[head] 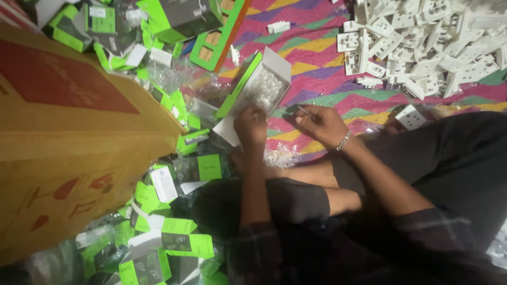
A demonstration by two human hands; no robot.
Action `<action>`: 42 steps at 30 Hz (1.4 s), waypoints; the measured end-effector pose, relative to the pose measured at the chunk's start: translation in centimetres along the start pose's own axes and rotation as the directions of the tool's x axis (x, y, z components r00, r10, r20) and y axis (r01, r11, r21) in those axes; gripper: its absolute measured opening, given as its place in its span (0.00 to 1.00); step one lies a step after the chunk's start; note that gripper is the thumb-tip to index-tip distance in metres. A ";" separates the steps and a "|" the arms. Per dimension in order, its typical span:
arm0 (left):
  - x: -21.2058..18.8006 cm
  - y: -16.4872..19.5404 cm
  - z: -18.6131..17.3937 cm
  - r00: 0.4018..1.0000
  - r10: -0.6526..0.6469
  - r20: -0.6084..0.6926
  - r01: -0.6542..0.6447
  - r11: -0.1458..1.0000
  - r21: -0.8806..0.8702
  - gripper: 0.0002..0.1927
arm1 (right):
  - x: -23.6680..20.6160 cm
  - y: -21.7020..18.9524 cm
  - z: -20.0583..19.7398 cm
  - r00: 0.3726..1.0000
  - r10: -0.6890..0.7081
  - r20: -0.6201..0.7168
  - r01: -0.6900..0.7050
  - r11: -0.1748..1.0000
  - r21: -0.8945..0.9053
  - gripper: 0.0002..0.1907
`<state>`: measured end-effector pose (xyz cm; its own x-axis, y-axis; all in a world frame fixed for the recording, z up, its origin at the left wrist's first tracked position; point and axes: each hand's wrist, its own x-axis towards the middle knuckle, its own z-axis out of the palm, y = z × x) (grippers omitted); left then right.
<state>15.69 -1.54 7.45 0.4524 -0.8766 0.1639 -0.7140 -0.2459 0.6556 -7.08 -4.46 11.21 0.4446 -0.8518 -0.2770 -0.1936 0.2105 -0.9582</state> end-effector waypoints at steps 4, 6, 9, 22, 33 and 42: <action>0.0 0.9 -1.2 0.971 -0.223 0.081 0.235 0.953 -0.190 0.08 | 0.2 0.2 0.2 1.000 0.000 0.014 0.001 1.000 -0.017 0.17; -0.8 1.9 -2.1 0.976 -0.187 0.113 0.212 0.936 -0.280 0.07 | 0.3 0.4 0.2 0.996 0.083 0.017 -0.083 0.995 0.048 0.17; -2.9 4.0 -2.5 0.983 0.022 0.182 0.053 0.916 -0.397 0.05 | 0.7 1.2 0.0 0.995 0.031 0.091 -0.056 0.956 0.287 0.16; -4.8 6.1 2.1 0.884 -0.061 0.463 0.397 0.623 -0.674 0.12 | 0.8 3.6 -1.5 0.994 0.088 0.062 -0.108 0.794 0.599 0.04; -4.8 4.2 4.9 0.913 -0.167 0.372 0.400 0.543 -0.738 0.10 | -0.4 1.5 -1.3 0.991 -0.006 0.132 -0.037 0.948 0.315 0.17; -5.0 6.1 4.0 0.974 -0.019 0.225 0.138 0.838 -0.528 0.06 | -0.6 0.0 -1.3 0.989 -0.039 0.143 0.067 0.978 -0.195 0.15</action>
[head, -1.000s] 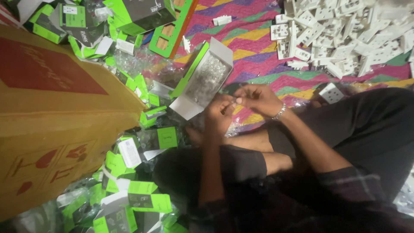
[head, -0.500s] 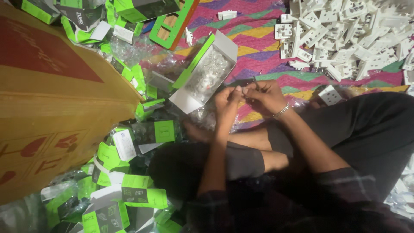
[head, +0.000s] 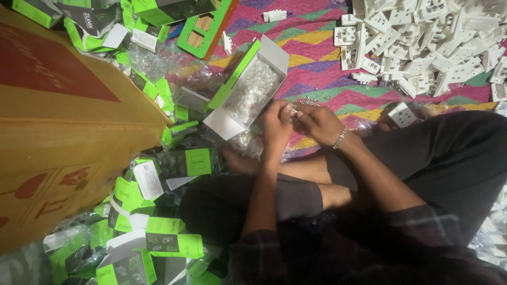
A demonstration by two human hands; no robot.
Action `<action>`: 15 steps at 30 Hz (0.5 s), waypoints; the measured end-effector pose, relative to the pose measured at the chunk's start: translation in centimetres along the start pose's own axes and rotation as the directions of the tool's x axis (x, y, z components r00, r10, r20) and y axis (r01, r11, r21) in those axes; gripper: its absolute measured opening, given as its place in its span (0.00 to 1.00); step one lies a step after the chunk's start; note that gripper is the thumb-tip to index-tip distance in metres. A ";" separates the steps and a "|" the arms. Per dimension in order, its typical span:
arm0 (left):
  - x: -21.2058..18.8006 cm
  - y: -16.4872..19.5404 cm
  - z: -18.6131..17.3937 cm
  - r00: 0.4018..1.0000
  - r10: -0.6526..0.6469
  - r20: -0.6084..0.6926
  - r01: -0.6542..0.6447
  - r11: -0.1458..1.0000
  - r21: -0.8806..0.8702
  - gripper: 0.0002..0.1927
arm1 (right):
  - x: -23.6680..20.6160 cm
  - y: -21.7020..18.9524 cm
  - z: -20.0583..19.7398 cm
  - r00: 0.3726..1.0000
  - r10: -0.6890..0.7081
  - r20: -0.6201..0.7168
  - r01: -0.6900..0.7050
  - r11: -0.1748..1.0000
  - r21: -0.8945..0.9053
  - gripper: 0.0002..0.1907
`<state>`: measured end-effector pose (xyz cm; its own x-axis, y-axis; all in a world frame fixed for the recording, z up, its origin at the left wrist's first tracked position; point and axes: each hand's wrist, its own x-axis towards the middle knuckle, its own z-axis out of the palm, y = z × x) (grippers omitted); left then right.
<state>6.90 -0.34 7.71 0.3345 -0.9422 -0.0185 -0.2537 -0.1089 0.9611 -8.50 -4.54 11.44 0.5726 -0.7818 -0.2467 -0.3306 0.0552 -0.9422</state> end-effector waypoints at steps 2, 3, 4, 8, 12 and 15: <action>-0.2 0.7 -0.2 0.993 0.117 -0.009 -0.116 0.987 0.116 0.05 | 0.1 0.6 -0.1 1.000 0.008 0.018 -0.009 1.000 0.012 0.13; -0.2 1.0 -0.2 0.979 0.206 -0.003 -0.202 0.962 0.186 0.05 | 0.2 0.9 -0.1 0.999 0.006 0.033 -0.007 0.999 0.041 0.13; -0.2 1.3 -0.3 0.957 0.292 0.010 -0.285 0.924 0.254 0.04 | 0.1 1.2 0.0 0.999 0.004 0.047 -0.008 0.997 0.070 0.13; -0.4 1.6 -0.3 0.907 0.410 0.097 -0.413 0.817 0.404 0.04 | 0.1 1.2 0.3 0.998 0.051 -0.034 -0.051 0.999 -0.013 0.12; -0.3 1.2 0.1 0.870 0.464 0.165 -0.490 0.783 0.382 0.05 | 0.5 0.8 0.9 0.965 -0.074 -0.253 0.020 0.978 -0.209 0.13; -0.1 0.9 0.3 0.867 0.477 0.145 -0.498 0.806 0.321 0.05 | 0.8 1.3 1.2 0.954 -0.065 -0.291 0.017 0.986 -0.167 0.14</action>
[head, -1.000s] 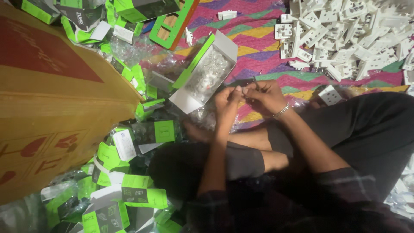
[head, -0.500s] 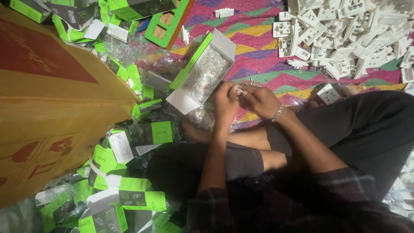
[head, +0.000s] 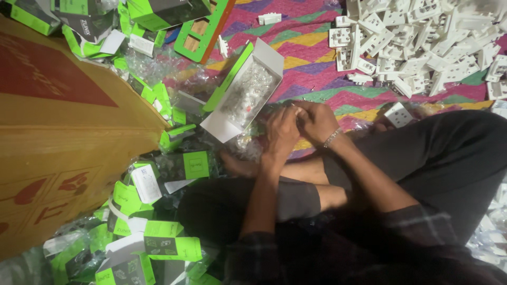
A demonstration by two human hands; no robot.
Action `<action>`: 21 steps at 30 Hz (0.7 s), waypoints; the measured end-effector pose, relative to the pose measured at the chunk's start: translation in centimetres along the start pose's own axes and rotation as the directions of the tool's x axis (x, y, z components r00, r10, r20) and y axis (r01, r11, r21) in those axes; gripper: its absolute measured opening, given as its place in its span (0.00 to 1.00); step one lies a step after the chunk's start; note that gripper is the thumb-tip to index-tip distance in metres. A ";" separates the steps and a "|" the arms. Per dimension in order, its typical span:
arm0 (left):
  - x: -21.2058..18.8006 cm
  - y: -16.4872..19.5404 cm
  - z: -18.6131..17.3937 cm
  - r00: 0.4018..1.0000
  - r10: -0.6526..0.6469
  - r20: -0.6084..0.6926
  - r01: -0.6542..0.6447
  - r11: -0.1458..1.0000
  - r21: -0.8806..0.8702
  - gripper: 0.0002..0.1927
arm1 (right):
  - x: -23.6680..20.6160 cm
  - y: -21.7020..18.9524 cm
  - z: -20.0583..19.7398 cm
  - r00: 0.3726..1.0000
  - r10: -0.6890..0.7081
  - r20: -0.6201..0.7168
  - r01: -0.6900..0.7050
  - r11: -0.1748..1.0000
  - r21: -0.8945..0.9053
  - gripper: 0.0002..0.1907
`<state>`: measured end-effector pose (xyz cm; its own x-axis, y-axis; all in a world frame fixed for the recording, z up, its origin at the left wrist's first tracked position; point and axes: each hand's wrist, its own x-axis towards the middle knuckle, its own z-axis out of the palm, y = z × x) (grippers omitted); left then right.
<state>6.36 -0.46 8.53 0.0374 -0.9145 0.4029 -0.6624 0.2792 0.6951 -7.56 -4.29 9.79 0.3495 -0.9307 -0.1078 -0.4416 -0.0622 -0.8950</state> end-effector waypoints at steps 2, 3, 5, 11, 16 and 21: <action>-0.1 0.0 0.1 1.000 -0.015 -0.008 0.014 0.996 -0.090 0.05 | -0.2 0.8 0.4 1.000 0.020 -0.011 -0.020 1.000 0.003 0.15; -0.2 0.2 0.3 0.999 -0.044 -0.001 0.043 0.994 -0.103 0.05 | 0.0 1.4 0.5 0.999 0.020 -0.030 -0.020 1.000 0.002 0.15; -0.7 0.9 0.5 0.995 -0.103 0.008 0.103 0.987 -0.120 0.05 | 0.7 2.8 0.5 0.992 0.015 -0.122 -0.021 0.999 -0.048 0.13; -2.4 2.8 0.9 0.981 -0.151 0.123 0.181 0.940 -0.289 0.05 | 3.7 6.4 -2.0 0.913 0.302 -0.274 -0.193 0.912 0.363 0.14; -0.4 0.2 0.5 0.860 -0.503 0.088 0.420 0.597 -0.683 0.12 | 1.7 4.7 -1.8 0.978 0.158 0.136 -0.204 0.862 0.464 0.08; -0.2 -0.9 0.7 0.800 -0.574 0.172 0.470 0.422 -0.775 0.14 | 1.2 1.7 -1.4 0.967 0.058 0.246 -0.212 0.717 0.664 0.04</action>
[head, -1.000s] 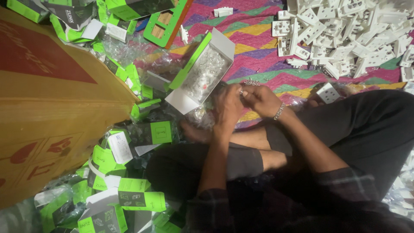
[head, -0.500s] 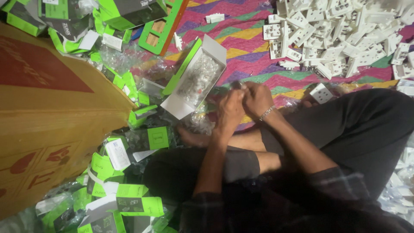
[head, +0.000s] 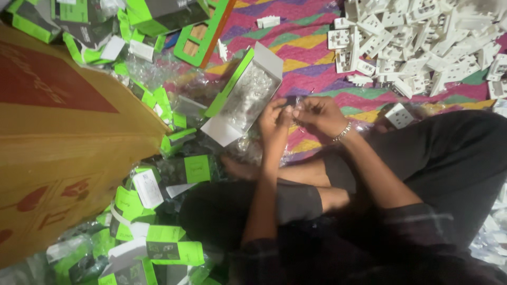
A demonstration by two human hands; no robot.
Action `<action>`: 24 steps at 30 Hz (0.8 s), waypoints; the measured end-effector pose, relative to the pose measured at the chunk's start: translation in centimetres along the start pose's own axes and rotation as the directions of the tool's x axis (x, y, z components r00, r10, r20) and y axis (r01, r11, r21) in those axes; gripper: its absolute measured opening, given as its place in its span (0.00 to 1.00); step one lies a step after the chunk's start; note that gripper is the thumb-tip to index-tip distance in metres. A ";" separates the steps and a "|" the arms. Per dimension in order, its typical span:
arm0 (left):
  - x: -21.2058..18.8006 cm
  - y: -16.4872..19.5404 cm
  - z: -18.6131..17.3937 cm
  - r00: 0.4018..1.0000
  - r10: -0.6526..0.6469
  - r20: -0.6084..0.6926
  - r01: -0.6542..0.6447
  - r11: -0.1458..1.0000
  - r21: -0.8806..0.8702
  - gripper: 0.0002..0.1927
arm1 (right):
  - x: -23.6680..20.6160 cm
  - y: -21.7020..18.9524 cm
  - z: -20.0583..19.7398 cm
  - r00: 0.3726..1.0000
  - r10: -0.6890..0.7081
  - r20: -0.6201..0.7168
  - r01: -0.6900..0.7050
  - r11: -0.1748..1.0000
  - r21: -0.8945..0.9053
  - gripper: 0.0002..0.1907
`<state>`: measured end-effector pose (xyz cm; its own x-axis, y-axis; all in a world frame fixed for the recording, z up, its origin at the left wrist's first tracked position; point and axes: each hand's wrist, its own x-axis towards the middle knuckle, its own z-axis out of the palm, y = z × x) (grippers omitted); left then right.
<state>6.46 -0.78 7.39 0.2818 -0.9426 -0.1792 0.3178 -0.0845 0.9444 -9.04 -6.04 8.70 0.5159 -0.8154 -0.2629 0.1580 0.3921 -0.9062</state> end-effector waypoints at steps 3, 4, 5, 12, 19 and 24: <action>-0.2 -0.5 -0.4 0.997 -0.079 0.010 0.078 0.995 0.059 0.11 | -0.1 -0.1 0.4 0.997 0.046 -0.065 -0.038 0.993 0.116 0.03; -0.1 -0.7 -0.6 0.996 -0.093 0.009 0.090 0.985 0.150 0.10 | -0.1 0.1 0.2 0.996 0.029 -0.086 -0.023 0.998 0.062 0.03; -0.1 -0.9 -0.7 0.994 -0.108 0.009 0.103 0.965 0.239 0.11 | -0.1 0.4 0.0 0.994 0.011 -0.108 -0.010 1.000 0.007 0.03; 0.5 -2.0 -1.3 0.973 -0.127 -0.194 0.138 0.990 0.043 0.10 | 0.1 2.4 -2.3 0.987 0.100 -0.127 -0.101 0.995 0.000 0.12; 0.7 -0.4 -1.8 0.941 0.040 -0.336 -0.013 0.997 0.082 0.11 | -1.9 1.7 0.8 0.824 0.018 0.566 0.492 0.474 -0.730 0.21; 0.4 -0.7 -0.9 0.951 -0.135 -0.279 0.158 0.986 0.059 0.10 | -1.6 -1.2 1.3 0.996 0.071 -0.058 -0.091 0.792 -0.604 0.13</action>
<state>7.19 -0.76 6.43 0.4775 -0.7946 -0.3750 0.3040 -0.2510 0.9190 -9.00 -4.70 10.64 0.4763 -0.8087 -0.3451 -0.4307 0.1276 -0.8934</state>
